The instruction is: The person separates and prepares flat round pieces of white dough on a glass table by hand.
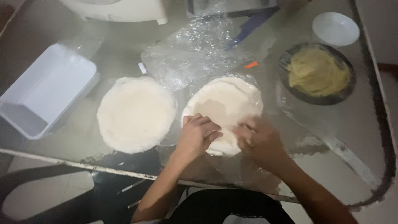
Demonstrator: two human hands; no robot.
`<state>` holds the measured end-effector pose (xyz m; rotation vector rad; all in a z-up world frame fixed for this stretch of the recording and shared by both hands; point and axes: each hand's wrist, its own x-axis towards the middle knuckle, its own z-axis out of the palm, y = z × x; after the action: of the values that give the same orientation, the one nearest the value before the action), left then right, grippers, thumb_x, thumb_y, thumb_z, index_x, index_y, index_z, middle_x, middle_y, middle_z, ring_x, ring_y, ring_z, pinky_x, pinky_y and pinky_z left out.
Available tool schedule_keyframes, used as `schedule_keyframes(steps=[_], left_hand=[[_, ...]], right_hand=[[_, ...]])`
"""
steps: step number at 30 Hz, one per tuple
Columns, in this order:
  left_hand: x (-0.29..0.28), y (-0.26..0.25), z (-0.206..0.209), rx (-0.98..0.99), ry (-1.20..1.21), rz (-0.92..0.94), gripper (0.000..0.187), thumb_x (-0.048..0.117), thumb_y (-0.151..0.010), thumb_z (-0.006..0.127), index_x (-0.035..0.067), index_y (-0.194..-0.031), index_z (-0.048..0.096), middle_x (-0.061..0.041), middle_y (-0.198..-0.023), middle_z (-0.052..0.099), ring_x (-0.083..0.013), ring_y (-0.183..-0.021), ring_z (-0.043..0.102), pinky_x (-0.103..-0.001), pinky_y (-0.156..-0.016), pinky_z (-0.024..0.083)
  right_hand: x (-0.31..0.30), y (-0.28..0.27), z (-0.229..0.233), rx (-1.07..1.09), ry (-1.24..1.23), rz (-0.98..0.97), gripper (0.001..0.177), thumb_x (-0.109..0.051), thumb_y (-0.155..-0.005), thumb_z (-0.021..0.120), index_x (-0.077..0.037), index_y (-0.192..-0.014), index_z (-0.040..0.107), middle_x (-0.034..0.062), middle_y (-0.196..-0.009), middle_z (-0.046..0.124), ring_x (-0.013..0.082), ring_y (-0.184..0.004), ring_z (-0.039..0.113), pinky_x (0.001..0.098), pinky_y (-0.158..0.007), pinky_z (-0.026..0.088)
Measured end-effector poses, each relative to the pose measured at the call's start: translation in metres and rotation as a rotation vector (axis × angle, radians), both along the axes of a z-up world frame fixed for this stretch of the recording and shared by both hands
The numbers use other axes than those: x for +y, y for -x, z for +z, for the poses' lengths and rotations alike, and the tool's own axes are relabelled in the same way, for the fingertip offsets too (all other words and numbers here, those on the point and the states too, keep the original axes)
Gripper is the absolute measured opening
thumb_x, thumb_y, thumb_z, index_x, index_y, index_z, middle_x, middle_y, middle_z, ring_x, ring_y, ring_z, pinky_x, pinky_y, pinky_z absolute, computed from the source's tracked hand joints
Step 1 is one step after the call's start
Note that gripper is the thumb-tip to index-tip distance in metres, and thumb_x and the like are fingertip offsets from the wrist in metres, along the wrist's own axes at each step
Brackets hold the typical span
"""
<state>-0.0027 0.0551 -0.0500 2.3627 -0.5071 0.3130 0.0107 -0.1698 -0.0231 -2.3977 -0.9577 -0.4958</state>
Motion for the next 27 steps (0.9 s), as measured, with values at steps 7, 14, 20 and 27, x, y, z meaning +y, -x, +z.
schedule_keyframes(steps=[7,14,20,27], left_hand=[[0.014,0.008,-0.011,-0.21,0.364,0.27,0.025,0.017,-0.089,0.079,0.009,-0.108,0.065,-0.004,-0.101,0.066,-0.0145,-0.096,0.062,-0.038,-0.09,0.053],[0.019,0.039,-0.047,0.2,0.527,0.618,0.044,0.021,-0.091,0.077,-0.002,-0.121,0.055,-0.008,-0.092,0.062,-0.0163,-0.072,0.061,-0.031,-0.058,0.054],[0.038,0.065,-0.059,0.174,0.361,0.62,0.022,0.025,-0.094,0.075,0.004,-0.098,0.073,-0.007,-0.079,0.076,-0.0129,-0.064,0.068,-0.029,-0.058,0.054],[0.032,0.065,-0.05,0.816,0.53,0.612,0.029,0.032,-0.095,0.068,0.007,-0.11,0.07,-0.007,-0.075,0.076,-0.0098,-0.056,0.072,-0.031,-0.047,0.055]], right_hand=[[0.042,-0.052,-0.031,0.587,0.173,0.269,0.018,-0.031,-0.095,0.069,-0.015,-0.099,0.075,0.0043,-0.098,0.073,0.0228,-0.094,0.068,0.0375,-0.085,0.053],[0.046,-0.05,-0.062,0.477,-0.031,0.504,0.04,-0.037,-0.086,0.073,-0.007,-0.113,0.068,0.0091,-0.114,0.066,0.0218,-0.111,0.061,0.0405,-0.097,0.05],[0.064,-0.025,-0.074,0.257,0.319,0.462,0.048,-0.038,-0.074,0.082,-0.008,-0.108,0.068,0.0085,-0.113,0.061,0.0252,-0.107,0.054,0.0439,-0.092,0.042],[0.061,-0.018,-0.077,0.136,0.299,0.442,0.034,-0.034,-0.083,0.078,-0.009,-0.102,0.066,0.006,-0.111,0.059,0.0238,-0.107,0.054,0.0404,-0.09,0.042]])
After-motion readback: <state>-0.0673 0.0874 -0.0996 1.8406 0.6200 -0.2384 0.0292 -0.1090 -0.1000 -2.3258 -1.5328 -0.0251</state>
